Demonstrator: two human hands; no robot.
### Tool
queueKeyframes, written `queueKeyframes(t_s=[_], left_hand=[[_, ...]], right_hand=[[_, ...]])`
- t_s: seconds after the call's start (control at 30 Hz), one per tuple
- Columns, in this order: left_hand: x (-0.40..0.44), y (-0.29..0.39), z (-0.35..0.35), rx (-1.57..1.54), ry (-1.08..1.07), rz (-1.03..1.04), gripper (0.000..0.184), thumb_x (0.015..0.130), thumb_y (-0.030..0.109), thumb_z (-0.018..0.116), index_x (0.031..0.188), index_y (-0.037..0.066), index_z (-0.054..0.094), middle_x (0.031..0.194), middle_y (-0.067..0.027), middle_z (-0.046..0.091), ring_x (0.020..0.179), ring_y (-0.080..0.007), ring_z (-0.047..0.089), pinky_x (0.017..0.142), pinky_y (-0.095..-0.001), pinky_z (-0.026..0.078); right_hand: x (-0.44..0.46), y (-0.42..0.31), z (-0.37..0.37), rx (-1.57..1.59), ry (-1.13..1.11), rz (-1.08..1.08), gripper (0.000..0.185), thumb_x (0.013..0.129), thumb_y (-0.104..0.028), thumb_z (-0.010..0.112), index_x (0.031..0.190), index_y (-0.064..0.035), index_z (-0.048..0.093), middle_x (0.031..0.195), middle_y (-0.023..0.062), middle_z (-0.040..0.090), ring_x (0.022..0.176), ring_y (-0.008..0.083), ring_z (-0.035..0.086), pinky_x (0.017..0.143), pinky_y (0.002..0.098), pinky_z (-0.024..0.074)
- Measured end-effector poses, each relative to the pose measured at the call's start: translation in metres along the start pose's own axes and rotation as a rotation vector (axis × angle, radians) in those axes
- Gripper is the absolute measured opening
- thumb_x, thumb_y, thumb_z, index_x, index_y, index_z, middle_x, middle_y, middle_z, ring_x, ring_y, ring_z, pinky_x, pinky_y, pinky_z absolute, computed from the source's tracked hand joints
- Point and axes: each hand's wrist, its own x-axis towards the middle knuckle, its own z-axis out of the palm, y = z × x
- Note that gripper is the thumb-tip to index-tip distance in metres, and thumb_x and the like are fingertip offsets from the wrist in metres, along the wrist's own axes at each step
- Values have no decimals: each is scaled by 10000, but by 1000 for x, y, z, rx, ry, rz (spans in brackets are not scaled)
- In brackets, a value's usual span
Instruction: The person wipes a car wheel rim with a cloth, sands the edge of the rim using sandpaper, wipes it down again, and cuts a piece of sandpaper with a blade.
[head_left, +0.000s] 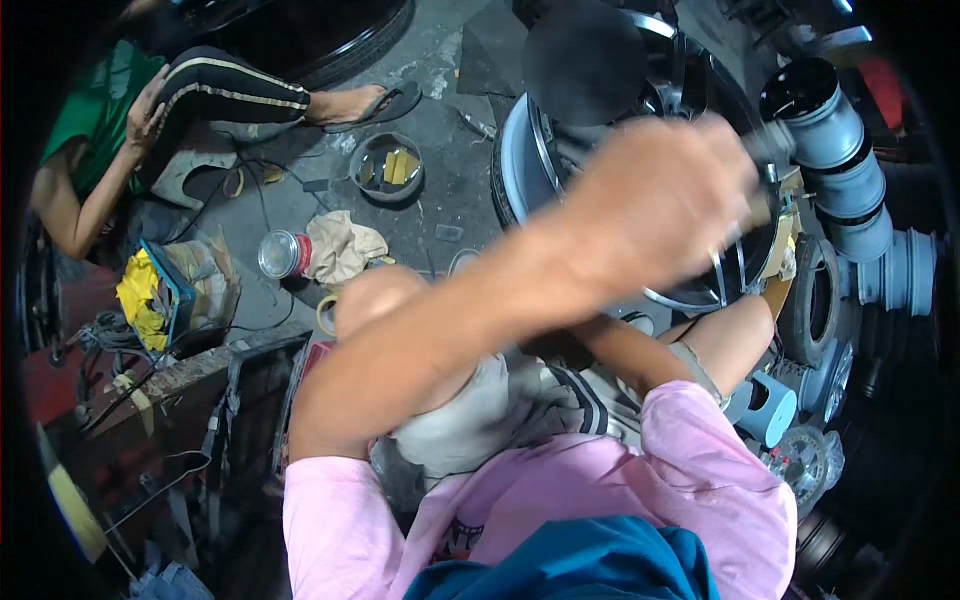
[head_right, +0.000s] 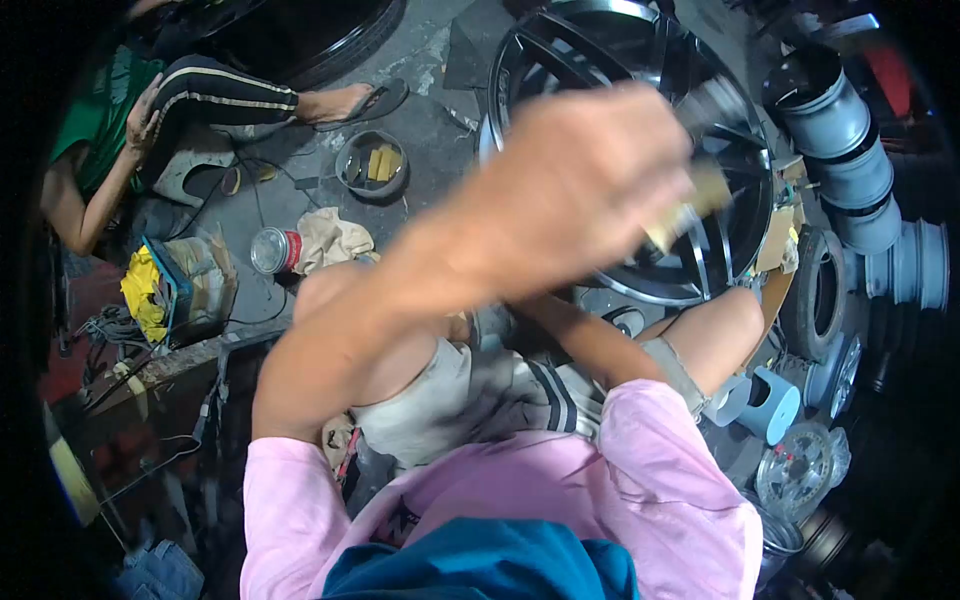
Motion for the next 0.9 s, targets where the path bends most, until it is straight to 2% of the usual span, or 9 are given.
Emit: queueKeyframes(t_s=[0.13, 0.23, 0.27, 0.47, 0.63, 0.7, 0.73, 0.83, 0.9], left_hand=[[3, 52, 42, -32, -79, 105, 81, 863, 96, 682, 888, 21, 691, 918, -107, 652, 860, -237, 695, 733, -362, 534], [9, 64, 48, -51, -88, 133, 103, 831, 84, 689, 894, 7, 714, 917, -112, 676, 891, -229, 704, 771, -365, 535], [11, 64, 47, -68, -101, 139, 131, 815, 90, 706, 906, 0, 734, 921, -117, 698, 895, -234, 713, 787, -372, 542], [15, 63, 44, -81, -49, 133, 126, 819, 85, 693, 889, -18, 714, 908, -127, 662, 892, -248, 693, 760, -363, 505], [15, 62, 42, -104, 20, 99, 121, 836, 92, 668, 857, -25, 685, 875, -112, 620, 848, -236, 675, 730, -361, 497], [14, 60, 38, -108, 41, 102, 122, 837, 96, 671, 854, -24, 683, 872, -109, 616, 843, -232, 671, 724, -357, 495], [15, 60, 35, -105, 62, 105, 124, 839, 100, 674, 851, -23, 681, 870, -106, 612, 837, -228, 667, 719, -353, 493], [17, 61, 29, -112, 87, 90, 126, 836, 107, 680, 848, -18, 678, 876, -99, 610, 842, -221, 663, 721, -346, 498], [19, 61, 30, -106, 107, 99, 128, 830, 107, 683, 856, -18, 682, 888, -99, 613, 851, -219, 665, 726, -342, 501]], right_hand=[[-5, -8, 10, 6, 37, -27, 296, 973, -305, 583, 1103, -131, 784, 1311, 76, 576, 1257, 295, 501, 1005, 468, 435], [-5, -10, 4, -13, -190, -47, 332, 993, -320, 567, 1236, -193, 754, 1435, 72, 537, 1337, 291, 460, 1037, 494, 415], [-10, -7, -5, -5, -104, -91, 284, 958, -239, 606, 1192, -128, 722, 1327, 105, 592, 1231, 314, 562, 989, 474, 479], [-32, -21, -75, 482, 10, 65, 217, 907, -120, 627, 1111, -56, 664, 1189, 148, 641, 1045, 338, 655, 884, 449, 544], [-73, -24, -220, 618, 232, 156, 259, 858, -42, 644, 1111, -14, 597, 1015, 181, 660, 899, 366, 679, 768, 447, 544], [-85, -21, -258, 1122, 182, 343, 91, 979, -61, 573, 1057, -18, 556, 904, 167, 607, 806, 320, 645, 749, 417, 505], [-90, -17, -273, 1124, 183, 346, 91, 979, -61, 573, 1057, -18, 556, 904, 167, 607, 806, 320, 645, 749, 417, 505], [-101, 11, -300, 1302, 229, 366, 30, 1005, -74, 576, 985, -67, 555, 831, 17, 527, 767, 89, 502, 700, 296, 429], [-101, 27, -295, 1522, 356, 330, 34, 989, -55, 608, 974, -55, 577, 873, 12, 546, 813, 87, 519, 726, 269, 422]])
